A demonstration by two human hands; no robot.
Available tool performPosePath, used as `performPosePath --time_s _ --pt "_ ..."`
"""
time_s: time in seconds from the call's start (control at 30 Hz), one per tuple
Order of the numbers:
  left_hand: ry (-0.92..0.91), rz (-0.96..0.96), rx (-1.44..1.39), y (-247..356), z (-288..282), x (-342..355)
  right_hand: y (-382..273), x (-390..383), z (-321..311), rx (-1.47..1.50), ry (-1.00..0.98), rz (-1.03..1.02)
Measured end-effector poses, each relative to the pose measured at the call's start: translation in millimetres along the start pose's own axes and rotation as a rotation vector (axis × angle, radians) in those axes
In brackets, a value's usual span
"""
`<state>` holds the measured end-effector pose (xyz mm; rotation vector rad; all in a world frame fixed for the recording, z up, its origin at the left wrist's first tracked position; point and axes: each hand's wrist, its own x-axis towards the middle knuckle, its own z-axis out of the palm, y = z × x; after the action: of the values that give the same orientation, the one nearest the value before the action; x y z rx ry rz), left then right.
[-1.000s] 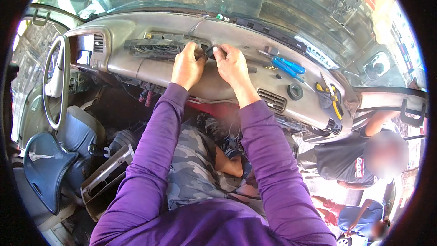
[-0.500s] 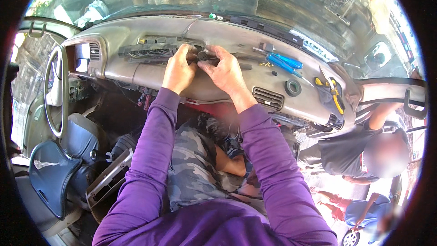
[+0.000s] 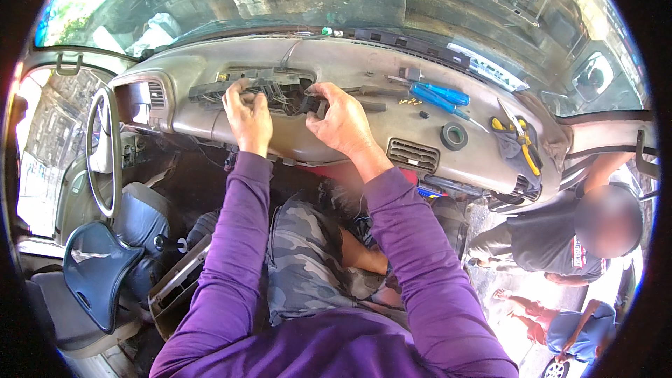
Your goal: The person works on the dashboard of a car, using pliers to strip and adjust wires. They repeatedly cut wire insulation and manipulate connectors while seated in the driver's seat.
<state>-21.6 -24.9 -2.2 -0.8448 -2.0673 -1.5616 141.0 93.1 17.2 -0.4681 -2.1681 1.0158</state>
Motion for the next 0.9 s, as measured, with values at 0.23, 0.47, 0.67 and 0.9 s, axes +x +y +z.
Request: performPosePath --time_s 0.23,0.47,0.67,0.9 --pt "-0.632 -0.019 0.078 -9.2 -15.1 59.0 12.1 -5.6 5.3 -0.111 0.264 -0.179" --pt "-0.517 -0.029 -0.005 7.5 -15.8 36.2 6.7 -19.5 -36.9 -0.874 0.056 -0.064" --pt "-0.561 -0.149 -0.291 7.8 -28.4 -4.8 12.6 -0.6 -67.9 -0.959 -0.224 -0.070" --pt "-0.588 -0.013 -0.253 16.1 -47.8 -17.9 5.3 16.8 -72.8 -1.116 -0.400 -0.173"
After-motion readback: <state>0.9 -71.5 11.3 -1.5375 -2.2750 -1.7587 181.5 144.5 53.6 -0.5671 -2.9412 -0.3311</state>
